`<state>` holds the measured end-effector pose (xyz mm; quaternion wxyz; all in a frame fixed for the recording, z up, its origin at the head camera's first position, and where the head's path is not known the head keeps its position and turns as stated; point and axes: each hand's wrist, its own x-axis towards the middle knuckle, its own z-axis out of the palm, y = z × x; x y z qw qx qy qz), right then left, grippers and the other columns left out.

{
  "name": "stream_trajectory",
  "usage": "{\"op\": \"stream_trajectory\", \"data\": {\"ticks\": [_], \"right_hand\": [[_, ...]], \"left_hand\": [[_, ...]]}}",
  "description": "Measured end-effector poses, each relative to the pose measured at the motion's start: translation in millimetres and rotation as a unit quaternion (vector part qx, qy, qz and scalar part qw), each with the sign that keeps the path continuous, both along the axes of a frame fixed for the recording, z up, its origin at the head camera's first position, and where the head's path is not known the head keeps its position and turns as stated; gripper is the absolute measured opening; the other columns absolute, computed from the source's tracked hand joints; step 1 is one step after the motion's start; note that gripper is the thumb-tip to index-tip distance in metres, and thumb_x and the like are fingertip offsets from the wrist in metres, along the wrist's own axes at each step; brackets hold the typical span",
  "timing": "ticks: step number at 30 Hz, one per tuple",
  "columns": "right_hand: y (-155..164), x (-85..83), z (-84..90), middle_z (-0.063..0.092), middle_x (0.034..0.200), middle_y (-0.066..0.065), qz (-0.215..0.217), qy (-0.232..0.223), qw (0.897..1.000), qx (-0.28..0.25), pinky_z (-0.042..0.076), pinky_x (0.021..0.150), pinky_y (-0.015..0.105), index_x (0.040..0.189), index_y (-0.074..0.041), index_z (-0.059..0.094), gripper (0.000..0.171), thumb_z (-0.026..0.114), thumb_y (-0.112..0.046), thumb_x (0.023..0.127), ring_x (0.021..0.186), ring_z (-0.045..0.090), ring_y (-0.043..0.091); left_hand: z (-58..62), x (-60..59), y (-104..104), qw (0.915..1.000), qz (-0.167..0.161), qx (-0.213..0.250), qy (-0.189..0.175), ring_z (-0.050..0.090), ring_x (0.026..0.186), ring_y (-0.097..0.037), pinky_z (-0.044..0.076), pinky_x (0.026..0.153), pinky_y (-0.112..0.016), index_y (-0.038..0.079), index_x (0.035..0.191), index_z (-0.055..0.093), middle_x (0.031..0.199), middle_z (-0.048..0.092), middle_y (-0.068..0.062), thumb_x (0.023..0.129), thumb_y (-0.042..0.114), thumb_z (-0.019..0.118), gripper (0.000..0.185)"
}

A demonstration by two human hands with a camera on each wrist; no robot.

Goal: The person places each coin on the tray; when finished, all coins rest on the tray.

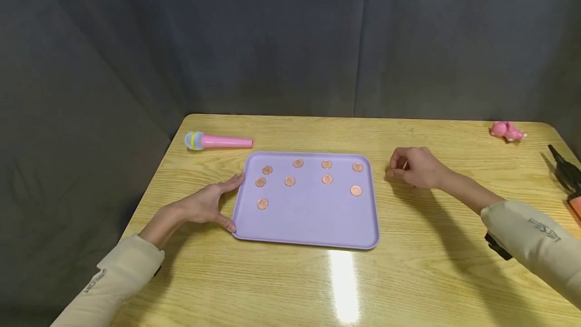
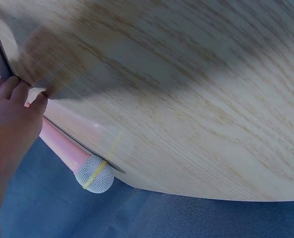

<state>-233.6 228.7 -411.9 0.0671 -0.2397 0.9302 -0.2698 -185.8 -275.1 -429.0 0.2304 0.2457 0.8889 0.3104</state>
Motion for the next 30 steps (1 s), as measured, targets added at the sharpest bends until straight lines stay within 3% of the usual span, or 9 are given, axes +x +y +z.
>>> {"op": "stream_trajectory", "data": {"ticks": [3,6,14,20,25,30], "right_hand": [[-20,-3.3,8.3,0.063,0.073,0.005,-0.052,-0.018,0.998,-0.038,0.044,0.041,0.026,0.086,-0.005,0.062,0.013,0.073,-0.011,0.087,0.05,0.052,0.014],[-46,-5.6,12.2,0.065,0.073,0.006,-0.061,-0.026,0.996,-0.059,0.044,0.046,0.026,0.087,-0.004,0.064,0.012,0.073,-0.012,0.086,0.056,0.053,0.014],[-129,-2.8,12.6,0.069,0.069,0.003,0.014,-0.066,0.994,-0.091,0.048,0.057,0.025,0.087,-0.003,0.068,0.007,0.073,-0.008,0.085,0.062,0.063,0.014],[-182,1.3,7.1,0.071,0.074,0.0,0.063,-0.077,0.993,-0.062,0.05,0.061,0.022,0.085,-0.004,0.07,0.008,0.077,-0.008,0.082,0.066,0.063,0.009],[-202,6.5,-2.6,0.072,0.078,0.0,0.09,-0.075,0.992,-0.046,0.052,0.064,0.019,0.082,-0.005,0.072,0.01,0.081,-0.009,0.079,0.071,0.066,0.007],[-207,10.4,-5.2,0.072,0.078,0.0,0.086,-0.061,0.994,-0.042,0.053,0.061,0.019,0.08,-0.006,0.071,0.01,0.081,-0.01,0.08,0.071,0.067,0.008]], "left_hand": [[0.4,-0.1,-1,1.0,-0.002,0.002,0.001,0.012,0.147,-0.031,0.017,0.117,-0.048,0.002,0.155,0.016,0.161,0.012,-0.014,0.059,0.035,0.092,0.126],[-0.4,0.5,-1,1.0,-0.005,0.002,0.004,0.012,0.147,-0.031,0.016,0.117,-0.049,0.002,0.155,0.016,0.161,0.012,-0.014,0.058,0.036,0.091,0.127],[0.3,1.8,-3,1.0,0.0,0.001,0.003,0.011,0.147,-0.032,0.013,0.117,-0.05,0.002,0.154,0.017,0.16,0.011,-0.015,0.059,0.036,0.091,0.125],[2.8,1.6,-6,1.0,-0.001,-0.005,0.004,0.011,0.147,-0.032,0.013,0.117,-0.05,0.002,0.155,0.016,0.16,0.011,-0.015,0.059,0.036,0.091,0.126],[1.1,4.8,-7,1.0,0.003,-0.001,-0.001,0.01,0.147,-0.032,0.013,0.117,-0.05,0.003,0.155,0.016,0.161,0.011,-0.015,0.059,0.036,0.09,0.126],[1.0,6.0,-7,1.0,0.005,0.001,0.0,0.01,0.147,-0.032,0.012,0.117,-0.051,0.003,0.155,0.016,0.16,0.011,-0.015,0.059,0.036,0.091,0.126]]}}
